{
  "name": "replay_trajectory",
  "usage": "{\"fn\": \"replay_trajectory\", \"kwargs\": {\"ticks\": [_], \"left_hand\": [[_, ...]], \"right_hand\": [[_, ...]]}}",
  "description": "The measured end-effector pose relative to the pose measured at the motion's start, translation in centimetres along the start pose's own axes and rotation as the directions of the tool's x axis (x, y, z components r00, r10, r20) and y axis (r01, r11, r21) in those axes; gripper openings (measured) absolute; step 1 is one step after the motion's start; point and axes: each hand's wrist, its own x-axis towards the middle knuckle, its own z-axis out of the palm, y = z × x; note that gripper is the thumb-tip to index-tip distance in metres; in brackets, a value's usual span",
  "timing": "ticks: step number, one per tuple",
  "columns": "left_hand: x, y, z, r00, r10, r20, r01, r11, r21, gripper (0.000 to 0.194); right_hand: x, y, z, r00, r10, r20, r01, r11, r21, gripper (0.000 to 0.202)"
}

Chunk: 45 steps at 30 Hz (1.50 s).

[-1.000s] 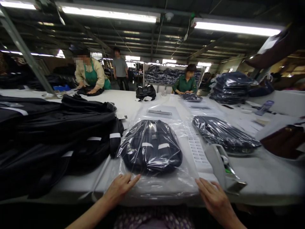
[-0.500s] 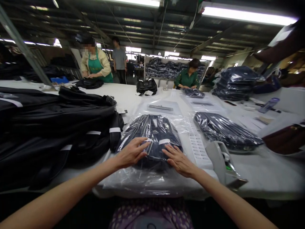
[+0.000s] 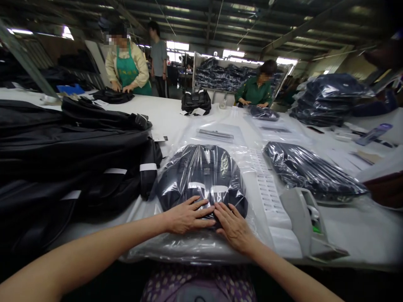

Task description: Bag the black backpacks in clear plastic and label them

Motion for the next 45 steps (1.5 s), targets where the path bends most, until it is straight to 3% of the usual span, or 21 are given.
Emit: {"fn": "replay_trajectory", "kwargs": {"ticks": [5, 10, 16, 21, 25, 30, 34, 39, 45], "left_hand": [[-0.3, -0.5, 1.0, 0.995, 0.056, -0.088, -0.05, 0.996, 0.072, 0.045], [-0.5, -0.5, 1.5, 0.987, 0.08, -0.143, -0.058, 0.987, 0.148, 0.045], [-0.8, -0.2, 1.9, 0.992, 0.06, -0.115, -0.04, 0.985, 0.168, 0.048], [-0.8, 0.0, 2.1, 0.994, 0.038, -0.098, -0.02, 0.983, 0.184, 0.047], [-0.9, 0.0, 1.5, 0.994, 0.058, -0.089, -0.041, 0.983, 0.181, 0.048], [-1.0, 0.2, 1.5, 0.993, 0.059, -0.103, -0.038, 0.98, 0.195, 0.047], [-0.8, 0.4, 1.6, 0.993, 0.051, -0.111, -0.029, 0.982, 0.184, 0.046], [-0.6, 0.6, 1.4, 0.992, 0.036, -0.118, -0.022, 0.993, 0.12, 0.041], [-0.8, 0.3, 1.0, 0.995, -0.052, -0.08, 0.033, 0.975, -0.222, 0.046]], "right_hand": [[0.0, 0.7, 1.2, 0.994, -0.056, -0.097, 0.055, 0.998, -0.009, 0.041], [0.0, 1.7, 0.3, 0.99, -0.133, -0.049, 0.136, 0.989, 0.051, 0.044], [-0.7, 1.5, -0.2, 0.954, -0.142, -0.265, 0.19, 0.968, 0.167, 0.04], [-0.8, 1.1, 0.0, 0.937, -0.223, -0.27, 0.285, 0.934, 0.217, 0.038], [-1.0, 0.8, 0.2, 0.94, -0.19, -0.285, 0.265, 0.931, 0.252, 0.033], [0.7, 0.6, -1.7, 0.959, -0.097, -0.266, 0.198, 0.901, 0.386, 0.026], [2.9, 1.2, -3.0, 0.966, -0.147, -0.214, 0.216, 0.911, 0.35, 0.037], [3.3, 1.5, -1.0, 0.972, -0.211, -0.1, 0.232, 0.924, 0.304, 0.041], [2.2, 1.2, 0.5, 0.979, -0.091, -0.183, 0.162, 0.891, 0.424, 0.038]]}}
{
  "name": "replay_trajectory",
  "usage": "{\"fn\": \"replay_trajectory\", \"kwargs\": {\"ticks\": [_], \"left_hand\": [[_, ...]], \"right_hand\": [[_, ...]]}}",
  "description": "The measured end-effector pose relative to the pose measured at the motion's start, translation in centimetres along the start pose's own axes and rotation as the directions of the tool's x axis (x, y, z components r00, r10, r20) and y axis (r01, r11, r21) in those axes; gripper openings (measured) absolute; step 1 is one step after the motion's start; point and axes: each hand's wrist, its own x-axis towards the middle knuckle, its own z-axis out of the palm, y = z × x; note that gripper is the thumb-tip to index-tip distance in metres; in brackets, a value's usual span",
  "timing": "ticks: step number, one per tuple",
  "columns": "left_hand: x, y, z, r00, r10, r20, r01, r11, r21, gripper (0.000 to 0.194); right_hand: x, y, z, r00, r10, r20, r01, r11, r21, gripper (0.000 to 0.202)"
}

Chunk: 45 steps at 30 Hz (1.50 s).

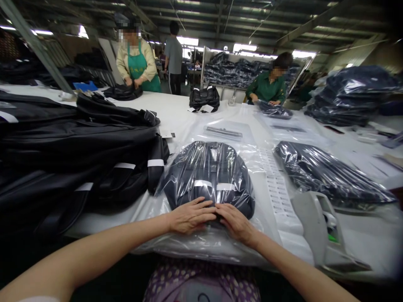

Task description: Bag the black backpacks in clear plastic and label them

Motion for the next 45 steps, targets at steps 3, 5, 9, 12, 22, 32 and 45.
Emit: {"fn": "replay_trajectory", "kwargs": {"ticks": [3, 5, 9, 12, 22, 32, 45], "left_hand": [[0.2, 0.2, -0.7, 0.997, -0.078, -0.002, 0.077, 0.981, -0.177, 0.044], [0.8, 0.5, -1.3, 0.981, -0.184, -0.056, 0.16, 0.944, -0.288, 0.045], [3.2, 0.5, -2.8, 0.962, -0.256, -0.098, 0.238, 0.956, -0.17, 0.048], [5.3, -0.1, -2.9, 0.997, -0.071, -0.037, 0.073, 0.995, 0.064, 0.06], [5.3, -1.5, 0.4, 0.988, 0.154, 0.031, -0.156, 0.984, 0.086, 0.053], [5.8, -1.0, -0.5, 0.981, 0.178, 0.078, -0.186, 0.977, 0.107, 0.059], [5.4, 0.1, 0.2, 0.992, 0.124, 0.031, -0.128, 0.963, 0.236, 0.059]], "right_hand": [[0.2, -0.3, -0.3, 0.997, 0.065, -0.046, -0.061, 0.995, 0.084, 0.028], [0.4, -0.4, -0.6, 0.993, 0.098, -0.069, -0.09, 0.989, 0.12, 0.024], [0.5, -0.5, -0.7, 0.99, 0.108, -0.092, -0.092, 0.983, 0.16, 0.019], [0.4, -0.5, -0.3, 0.989, 0.091, -0.115, -0.071, 0.983, 0.169, 0.017], [-0.7, -0.8, -2.3, 0.89, 0.425, -0.164, -0.348, 0.866, 0.359, 0.015], [-7.5, -6.3, -3.1, 0.963, 0.122, 0.24, -0.066, 0.972, -0.227, 0.038], [-3.8, -3.3, -4.0, 0.999, -0.028, -0.047, 0.02, 0.986, -0.167, 0.024]]}}
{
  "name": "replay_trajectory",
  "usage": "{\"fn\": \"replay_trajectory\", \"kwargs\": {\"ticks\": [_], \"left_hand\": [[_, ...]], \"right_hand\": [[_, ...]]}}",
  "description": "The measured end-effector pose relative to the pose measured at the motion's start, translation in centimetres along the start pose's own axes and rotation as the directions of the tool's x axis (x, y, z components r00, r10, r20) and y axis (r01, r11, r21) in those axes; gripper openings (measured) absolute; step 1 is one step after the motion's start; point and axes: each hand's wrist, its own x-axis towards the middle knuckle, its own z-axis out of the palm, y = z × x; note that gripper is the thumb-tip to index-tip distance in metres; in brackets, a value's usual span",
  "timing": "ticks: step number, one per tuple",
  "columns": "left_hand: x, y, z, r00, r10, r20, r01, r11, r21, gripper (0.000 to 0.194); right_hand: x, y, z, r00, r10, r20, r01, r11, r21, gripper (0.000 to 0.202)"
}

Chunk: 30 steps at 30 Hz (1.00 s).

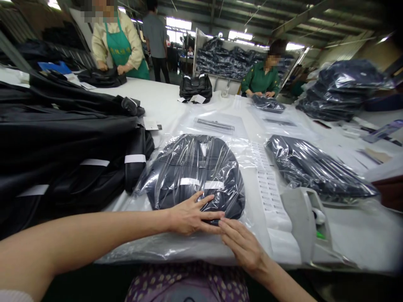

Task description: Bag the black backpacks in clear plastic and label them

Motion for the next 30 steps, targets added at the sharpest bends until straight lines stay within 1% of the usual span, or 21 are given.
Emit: {"fn": "replay_trajectory", "kwargs": {"ticks": [4, 9, 13, 15, 18, 21, 23, 26, 28, 29, 30], "left_hand": [[-0.1, 0.1, -0.3, 0.999, 0.004, -0.033, -0.004, 1.0, 0.004, 0.057], [0.0, 0.2, -0.3, 0.998, -0.007, -0.07, 0.009, 1.0, 0.021, 0.043], [0.0, 0.4, 0.0, 0.996, -0.013, -0.088, 0.016, 0.999, 0.033, 0.032], [-0.1, 0.4, 0.3, 0.994, -0.014, -0.104, 0.016, 1.0, 0.018, 0.028], [-0.2, 0.5, 0.6, 0.991, -0.024, -0.132, 0.02, 0.999, -0.027, 0.025], [-0.2, 0.5, 0.7, 0.991, -0.019, -0.131, 0.013, 0.999, -0.044, 0.026], [-0.2, 0.6, 0.7, 0.992, -0.025, -0.125, 0.019, 0.999, -0.049, 0.029], [0.1, 0.6, 0.9, 0.989, -0.084, -0.12, 0.077, 0.995, -0.058, 0.03], [0.0, 0.5, 1.3, 0.981, -0.098, -0.165, 0.092, 0.995, -0.048, 0.019], [-0.2, 0.5, 1.5, 0.976, -0.085, -0.203, 0.079, 0.996, -0.04, 0.012], [-0.6, 0.6, 1.7, 0.968, -0.067, -0.243, 0.06, 0.998, -0.035, 0.009]], "right_hand": [[0.6, 1.4, 1.5, 0.996, 0.033, -0.081, -0.03, 0.999, 0.04, 0.023], [0.4, 2.1, 2.7, 0.985, 0.101, -0.139, -0.089, 0.992, 0.088, 0.023], [0.2, 2.3, 3.0, 0.979, 0.071, -0.191, -0.053, 0.994, 0.096, 0.023], [0.3, 2.4, 2.9, 0.983, 0.034, -0.179, -0.021, 0.997, 0.074, 0.022], [0.7, 2.5, 2.5, 0.991, -0.031, -0.132, 0.037, 0.998, 0.043, 0.02], [1.1, 2.5, 2.0, 0.992, -0.064, -0.107, 0.068, 0.997, 0.031, 0.021], [1.1, 2.5, 2.0, 0.992, -0.064, -0.108, 0.068, 0.997, 0.032, 0.021], [0.8, 2.7, 2.4, 0.995, -0.032, -0.094, 0.038, 0.997, 0.064, 0.023], [0.4, 2.8, 2.8, 0.995, -0.001, -0.1, 0.009, 0.996, 0.086, 0.024], [0.2, 2.9, 3.1, 0.993, 0.014, -0.116, -0.003, 0.996, 0.091, 0.025], [0.1, 2.9, 3.3, 0.99, 0.023, -0.141, -0.01, 0.996, 0.092, 0.026]]}}
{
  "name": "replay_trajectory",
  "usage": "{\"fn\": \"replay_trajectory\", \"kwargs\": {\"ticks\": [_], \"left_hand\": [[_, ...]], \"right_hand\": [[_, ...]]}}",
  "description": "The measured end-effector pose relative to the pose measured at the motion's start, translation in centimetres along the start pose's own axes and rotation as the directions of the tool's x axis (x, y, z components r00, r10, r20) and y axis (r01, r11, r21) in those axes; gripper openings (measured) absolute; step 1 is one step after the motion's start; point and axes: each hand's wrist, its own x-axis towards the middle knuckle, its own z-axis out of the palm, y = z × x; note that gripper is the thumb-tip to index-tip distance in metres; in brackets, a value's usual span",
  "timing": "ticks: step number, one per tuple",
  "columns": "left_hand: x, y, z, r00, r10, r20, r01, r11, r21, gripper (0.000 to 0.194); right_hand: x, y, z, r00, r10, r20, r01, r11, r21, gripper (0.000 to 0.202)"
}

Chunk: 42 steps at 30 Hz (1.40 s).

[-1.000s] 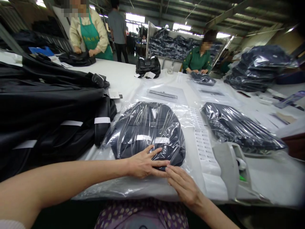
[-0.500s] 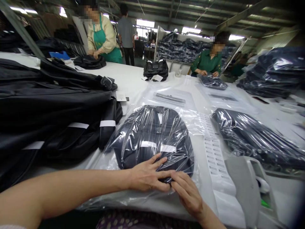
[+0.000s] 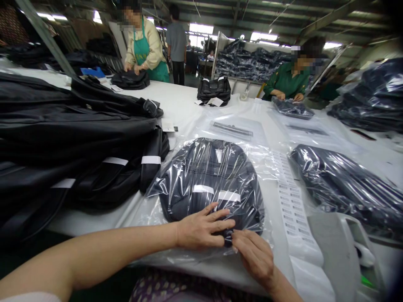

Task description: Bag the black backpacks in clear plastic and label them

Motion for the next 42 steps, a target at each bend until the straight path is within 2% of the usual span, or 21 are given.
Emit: {"fn": "replay_trajectory", "kwargs": {"ticks": [2, 5, 8, 10, 11, 12, 13, 15, 17, 18, 21, 24, 27, 30, 32, 34, 35, 37, 40, 42], "left_hand": [[-1.1, 0.2, -0.2, 0.997, -0.001, -0.076, -0.001, 1.0, -0.014, 0.011], [-3.1, 1.4, -2.0, 0.979, -0.185, -0.082, 0.173, 0.976, -0.136, 0.018], [-4.7, 3.4, -4.8, 0.912, -0.409, 0.039, 0.399, 0.859, -0.321, 0.046], [-5.4, 4.7, -6.1, 0.883, -0.442, 0.158, 0.469, 0.815, -0.339, 0.075], [-5.8, 5.2, -6.4, 0.875, -0.436, 0.209, 0.482, 0.823, -0.301, 0.087], [-6.2, 5.5, -6.4, 0.873, -0.426, 0.238, 0.478, 0.845, -0.24, 0.089], [-6.6, 5.7, -6.1, 0.877, -0.424, 0.228, 0.463, 0.871, -0.165, 0.081], [-7.4, 5.5, -5.1, 0.909, -0.402, 0.109, 0.407, 0.913, -0.033, 0.045], [-8.0, 4.7, -4.1, 0.949, -0.314, -0.013, 0.314, 0.949, 0.017, 0.017], [-8.1, 4.3, -3.8, 0.965, -0.257, -0.04, 0.258, 0.966, 0.01, 0.011], [-7.7, 3.1, -4.0, 0.986, -0.169, -0.004, 0.169, 0.982, -0.085, 0.019], [-6.8, 2.4, -5.2, 0.97, -0.227, 0.086, 0.239, 0.954, -0.183, 0.026], [-6.2, 1.9, -6.2, 0.947, -0.277, 0.165, 0.308, 0.929, -0.204, 0.03], [-5.8, 1.5, -6.6, 0.936, -0.275, 0.221, 0.321, 0.923, -0.212, 0.025], [-5.4, 1.5, -6.5, 0.909, -0.335, 0.247, 0.396, 0.879, -0.266, 0.023], [-4.9, 1.7, -6.2, 0.834, -0.497, 0.24, 0.551, 0.768, -0.326, 0.028], [-4.6, 1.9, -5.9, 0.773, -0.592, 0.23, 0.633, 0.69, -0.352, 0.032], [-3.7, 2.2, -5.4, 0.623, -0.753, 0.214, 0.756, 0.507, -0.414, 0.04], [-2.3, 2.1, -4.7, 0.414, -0.881, 0.231, 0.824, 0.255, -0.506, 0.051], [-1.4, 1.8, -4.5, 0.312, -0.915, 0.255, 0.864, 0.161, -0.478, 0.054]], "right_hand": [[-0.2, 0.0, 0.3, 0.999, 0.004, -0.047, -0.005, 1.0, -0.009, 0.028], [-0.1, -0.1, 0.5, 0.994, 0.005, -0.11, -0.008, 1.0, -0.029, 0.029], [0.3, -0.3, 0.4, 0.988, 0.009, -0.152, -0.015, 0.999, -0.041, 0.027], [0.4, -0.3, 0.4, 0.986, 0.019, -0.165, -0.026, 0.999, -0.041, 0.027], [0.5, -0.3, 0.4, 0.985, 0.026, -0.17, -0.034, 0.999, -0.042, 0.026], [0.5, -0.3, 0.4, 0.985, 0.029, -0.17, -0.038, 0.998, -0.045, 0.026], [0.5, -0.3, 0.4, 0.985, 0.031, -0.169, -0.04, 0.998, -0.049, 0.026], [0.5, -0.3, 0.4, 0.986, 0.032, -0.166, -0.043, 0.997, -0.061, 0.027], [0.4, -0.3, 0.5, 0.985, 0.037, -0.166, -0.049, 0.996, -0.071, 0.027], [0.4, -0.3, 0.5, 0.984, 0.045, -0.17, -0.058, 0.996, -0.073, 0.027], [0.4, -0.4, 0.6, 0.981, 0.086, -0.176, -0.098, 0.993, -0.063, 0.024], [0.7, -0.5, 0.6, 0.969, 0.144, -0.199, -0.155, 0.987, -0.044, 0.02], [0.7, -0.4, 0.6, 0.953, 0.199, -0.227, -0.214, 0.976, -0.042, 0.019], [0.5, -0.3, 0.8, 0.942, 0.247, -0.229, -0.266, 0.962, -0.055, 0.019], [0.3, -0.3, 1.0, 0.934, 0.275, -0.229, -0.293, 0.955, -0.049, 0.018], [0.2, -0.3, 1.0, 0.922, 0.311, -0.229, -0.327, 0.945, -0.033, 0.018], [0.2, -0.3, 1.0, 0.913, 0.342, -0.224, -0.355, 0.935, -0.021, 0.017], [0.5, -0.5, 0.9, 0.882, 0.429, -0.193, -0.434, 0.901, 0.019, 0.016], [1.1, -0.6, 0.5, 0.806, 0.584, -0.099, -0.573, 0.811, 0.116, 0.019], [1.6, -0.6, 0.1, 0.743, 0.668, -0.034, -0.653, 0.735, 0.183, 0.022]]}}
